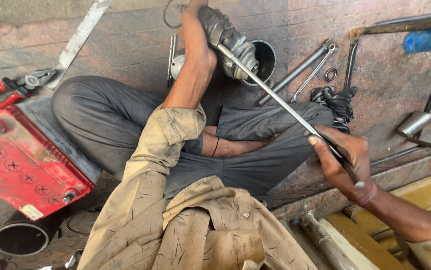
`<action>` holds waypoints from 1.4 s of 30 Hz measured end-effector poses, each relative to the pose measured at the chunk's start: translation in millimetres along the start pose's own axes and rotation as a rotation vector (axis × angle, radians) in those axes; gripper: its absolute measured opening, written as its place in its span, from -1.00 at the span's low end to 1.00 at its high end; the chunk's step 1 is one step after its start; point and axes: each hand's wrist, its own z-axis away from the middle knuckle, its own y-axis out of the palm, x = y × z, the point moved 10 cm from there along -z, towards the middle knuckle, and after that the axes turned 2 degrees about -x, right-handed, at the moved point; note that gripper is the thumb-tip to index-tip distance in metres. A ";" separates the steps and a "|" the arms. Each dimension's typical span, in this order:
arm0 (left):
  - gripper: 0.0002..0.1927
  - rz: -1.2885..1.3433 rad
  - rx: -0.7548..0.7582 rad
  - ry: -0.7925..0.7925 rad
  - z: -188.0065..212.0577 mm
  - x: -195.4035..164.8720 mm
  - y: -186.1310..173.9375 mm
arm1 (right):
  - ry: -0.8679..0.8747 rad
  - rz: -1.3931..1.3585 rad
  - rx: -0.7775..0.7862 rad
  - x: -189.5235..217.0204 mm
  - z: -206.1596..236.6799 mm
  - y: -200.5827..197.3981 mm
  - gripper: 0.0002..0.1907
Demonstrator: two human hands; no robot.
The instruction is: The person sits on the workshop floor and repairs an electric starter motor. They use a long metal rod and hammer to tap the motor housing, pry at the end cap with a screwdriver, work on the motor with a wrench, and handle a black cloth while manipulating the motor and its parts on the floor.
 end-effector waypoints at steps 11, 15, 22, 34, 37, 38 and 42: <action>-0.70 -0.065 0.029 0.024 12.6 -1.2 8.7 | 0.601 -1.554 0.101 -46.6 43.0 40.1 -0.72; -0.68 -0.073 0.099 -0.003 31.1 -5.7 19.1 | 0.741 -0.646 0.034 -54.4 78.7 -1.6 -0.72; -0.64 -0.104 0.195 -0.080 61.9 -17.8 29.5 | -0.211 0.418 -0.080 38.3 97.2 -50.6 -0.63; -0.62 -0.100 0.215 -0.205 72.8 -7.2 25.7 | -0.730 1.087 -0.038 60.7 96.0 -7.3 -0.72; -0.64 -0.050 0.197 -0.235 68.3 -0.7 21.2 | -0.781 1.219 -0.081 52.0 102.1 7.5 -0.72; -0.64 -0.039 0.193 -0.230 66.7 -0.3 20.0 | -0.772 1.204 -0.090 49.7 103.5 9.5 -0.71; -0.66 -0.010 0.190 -0.203 62.8 -3.4 17.2 | -0.821 1.112 -0.136 52.4 98.5 14.8 -0.76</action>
